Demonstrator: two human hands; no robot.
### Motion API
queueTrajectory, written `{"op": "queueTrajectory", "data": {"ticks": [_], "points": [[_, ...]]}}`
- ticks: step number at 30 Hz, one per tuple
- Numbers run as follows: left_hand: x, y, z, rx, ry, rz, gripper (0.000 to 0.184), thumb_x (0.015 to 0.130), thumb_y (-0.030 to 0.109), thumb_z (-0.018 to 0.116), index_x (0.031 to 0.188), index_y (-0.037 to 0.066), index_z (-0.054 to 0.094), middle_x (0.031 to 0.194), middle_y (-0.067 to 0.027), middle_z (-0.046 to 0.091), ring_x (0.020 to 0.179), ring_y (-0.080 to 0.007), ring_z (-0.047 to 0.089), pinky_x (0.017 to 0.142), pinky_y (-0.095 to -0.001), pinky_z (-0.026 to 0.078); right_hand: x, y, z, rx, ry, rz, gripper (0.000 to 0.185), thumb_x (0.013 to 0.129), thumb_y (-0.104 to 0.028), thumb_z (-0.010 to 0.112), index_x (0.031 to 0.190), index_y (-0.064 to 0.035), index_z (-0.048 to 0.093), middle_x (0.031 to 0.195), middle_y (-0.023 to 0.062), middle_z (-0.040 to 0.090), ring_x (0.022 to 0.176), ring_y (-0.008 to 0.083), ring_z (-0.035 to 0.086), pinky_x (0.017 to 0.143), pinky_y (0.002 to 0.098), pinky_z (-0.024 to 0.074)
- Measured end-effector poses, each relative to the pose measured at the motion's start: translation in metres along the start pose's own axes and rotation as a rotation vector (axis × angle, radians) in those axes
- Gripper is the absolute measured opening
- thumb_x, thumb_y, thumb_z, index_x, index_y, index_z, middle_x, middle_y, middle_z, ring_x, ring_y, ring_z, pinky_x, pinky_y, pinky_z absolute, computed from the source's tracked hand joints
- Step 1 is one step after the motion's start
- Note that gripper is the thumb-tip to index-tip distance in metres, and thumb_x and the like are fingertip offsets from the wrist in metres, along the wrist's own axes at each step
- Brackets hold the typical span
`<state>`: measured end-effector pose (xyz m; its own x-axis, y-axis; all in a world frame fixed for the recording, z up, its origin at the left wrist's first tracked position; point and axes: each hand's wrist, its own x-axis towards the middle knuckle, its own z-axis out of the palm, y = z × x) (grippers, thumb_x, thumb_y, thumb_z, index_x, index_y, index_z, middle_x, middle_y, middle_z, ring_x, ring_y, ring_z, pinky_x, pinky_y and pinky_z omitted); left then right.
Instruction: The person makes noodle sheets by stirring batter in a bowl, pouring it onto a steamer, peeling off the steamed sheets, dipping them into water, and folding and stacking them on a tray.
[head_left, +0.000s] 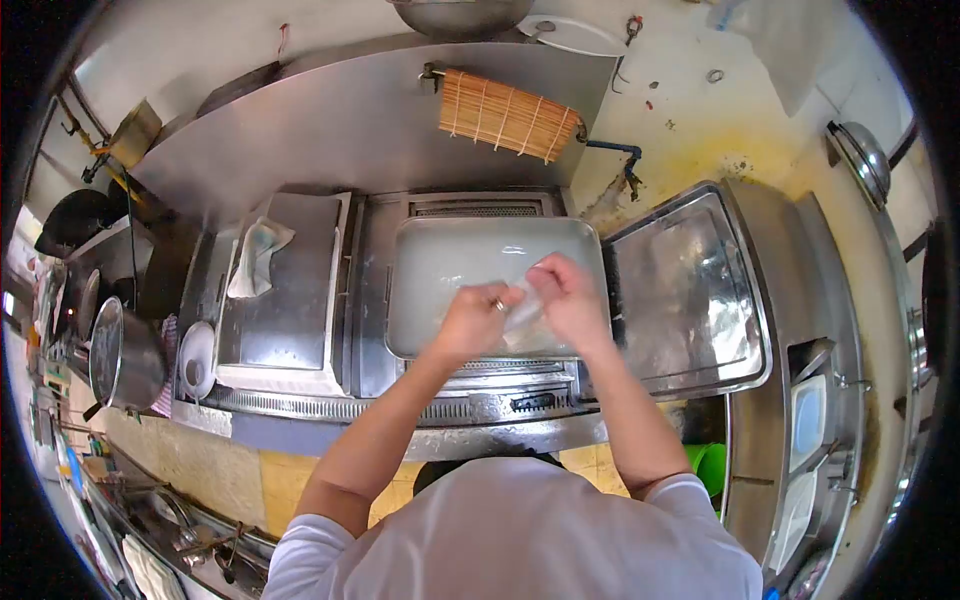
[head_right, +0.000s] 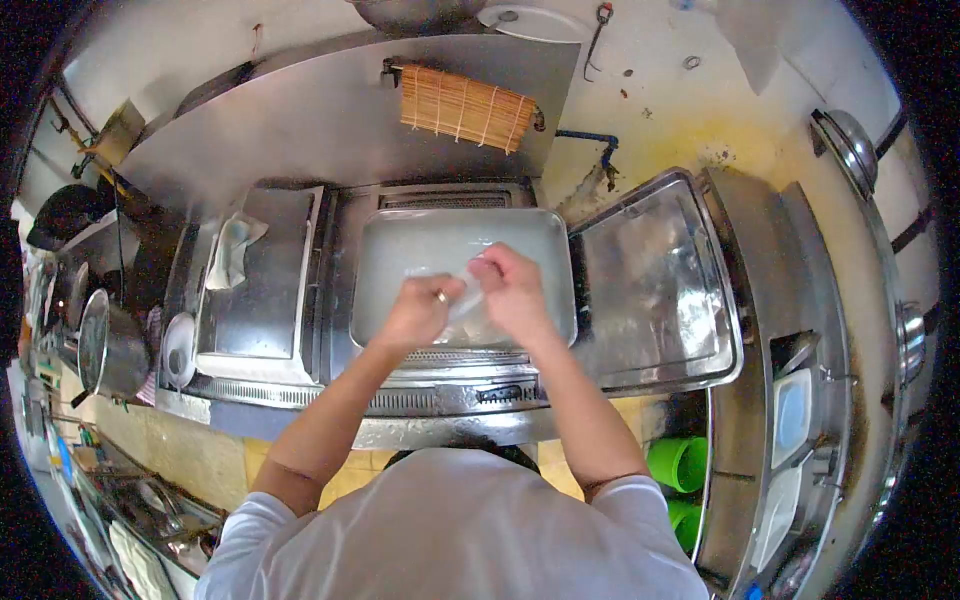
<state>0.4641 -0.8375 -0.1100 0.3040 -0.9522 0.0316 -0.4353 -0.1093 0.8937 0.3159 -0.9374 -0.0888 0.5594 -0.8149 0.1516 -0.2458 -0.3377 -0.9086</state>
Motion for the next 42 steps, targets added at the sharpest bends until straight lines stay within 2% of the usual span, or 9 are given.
{"op": "queueTrajectory", "data": {"ticks": [6,9,19,26,30,35,37,40,42], "points": [[-0.023,-0.027,-0.027,0.330,-0.161,0.110,0.041,0.098,0.043,0.065,0.090,0.005,0.076,0.080,-0.0208,0.070,0.072,-0.0402,0.066,0.070,-0.0431,0.054,0.013,-0.002,-0.082,-0.134,0.349,-0.132,0.010,0.098,-0.010,0.064,0.095,-0.0015,0.069,0.084,0.0066,0.069,0.080,0.0156,0.063,0.075,0.0318,0.0510],[-0.023,-0.024,-0.077,0.519,-0.049,0.219,0.029,0.093,0.036,0.074,0.087,0.007,0.077,0.079,-0.0167,0.072,0.070,-0.0349,0.068,0.068,-0.0402,0.055,0.012,-0.032,-0.122,-0.160,0.408,-0.140,0.010,0.101,-0.013,0.064,0.095,-0.0058,0.067,0.083,-0.0035,0.062,0.077,0.0050,0.053,0.070,0.0232,0.0445],[-0.069,0.089,-0.212,0.588,0.651,0.587,0.028,0.084,0.028,0.083,0.077,0.003,0.072,0.067,-0.0098,0.064,0.060,-0.0247,0.061,0.058,-0.0344,0.045,-0.026,-0.115,-0.183,0.062,0.668,-0.506,0.016,0.100,-0.016,0.068,0.098,-0.0001,0.068,0.094,0.0038,0.070,0.088,0.0102,0.063,0.085,0.0253,0.0492],[-0.039,-0.026,-0.179,0.178,0.443,0.036,0.016,0.090,0.014,0.077,0.095,-0.001,0.078,0.082,-0.0092,0.075,0.074,-0.0126,0.065,0.070,-0.0297,0.051,-0.026,0.010,-0.157,-0.236,0.508,-0.068,0.012,0.097,-0.011,0.068,0.090,-0.0013,0.070,0.085,0.0019,0.069,0.083,0.0120,0.061,0.078,0.0289,0.0493],[0.054,-0.100,-0.131,-0.191,0.396,-0.131,0.022,0.100,0.020,0.067,0.098,0.000,0.076,0.072,-0.0027,0.067,0.058,-0.0096,0.059,0.052,-0.0272,0.047,0.046,0.091,-0.132,0.133,0.353,0.217,0.018,0.100,-0.015,0.063,0.105,0.0015,0.069,0.088,0.0033,0.069,0.082,0.0129,0.064,0.076,0.0289,0.0514],[0.129,-0.136,-0.086,-0.364,0.514,0.189,0.048,0.089,0.016,0.078,0.132,0.002,0.062,0.120,-0.0149,0.070,0.108,-0.0250,0.068,0.087,-0.0370,0.055,0.119,0.187,-0.102,-0.174,0.312,0.052,0.033,0.099,-0.016,0.064,0.128,-0.0002,0.061,0.107,0.0068,0.071,0.093,0.0172,0.067,0.082,0.0332,0.0538],[0.100,-0.136,-0.076,0.246,0.289,-0.083,0.065,0.075,0.017,0.088,0.132,0.002,0.061,0.134,-0.0206,0.064,0.120,-0.0340,0.063,0.101,-0.0431,0.051,0.091,0.184,-0.078,-0.376,0.098,0.134,0.052,0.094,-0.020,0.070,0.140,-0.0017,0.055,0.120,0.0129,0.070,0.106,0.0236,0.066,0.091,0.0381,0.0520],[0.035,-0.182,-0.044,0.578,-0.047,0.149,0.058,0.075,0.016,0.079,0.129,0.006,0.064,0.133,-0.0212,0.063,0.121,-0.0360,0.062,0.109,-0.0461,0.046,0.016,0.200,-0.029,-0.774,-0.109,-0.166,0.071,0.083,-0.022,0.074,0.149,-0.0055,0.050,0.127,0.0200,0.068,0.125,0.0298,0.061,0.105,0.0451,0.0455],[0.009,-0.208,-0.036,0.799,-0.068,0.190,0.043,0.081,0.015,0.069,0.124,0.009,0.066,0.125,-0.0180,0.065,0.116,-0.0365,0.063,0.108,-0.0463,0.046,-0.021,0.189,-0.011,-0.890,-0.076,-0.264,0.047,0.077,-0.017,0.070,0.122,-0.0059,0.070,0.122,0.0210,0.068,0.126,0.0370,0.056,0.109,0.0475,0.0442]]}}
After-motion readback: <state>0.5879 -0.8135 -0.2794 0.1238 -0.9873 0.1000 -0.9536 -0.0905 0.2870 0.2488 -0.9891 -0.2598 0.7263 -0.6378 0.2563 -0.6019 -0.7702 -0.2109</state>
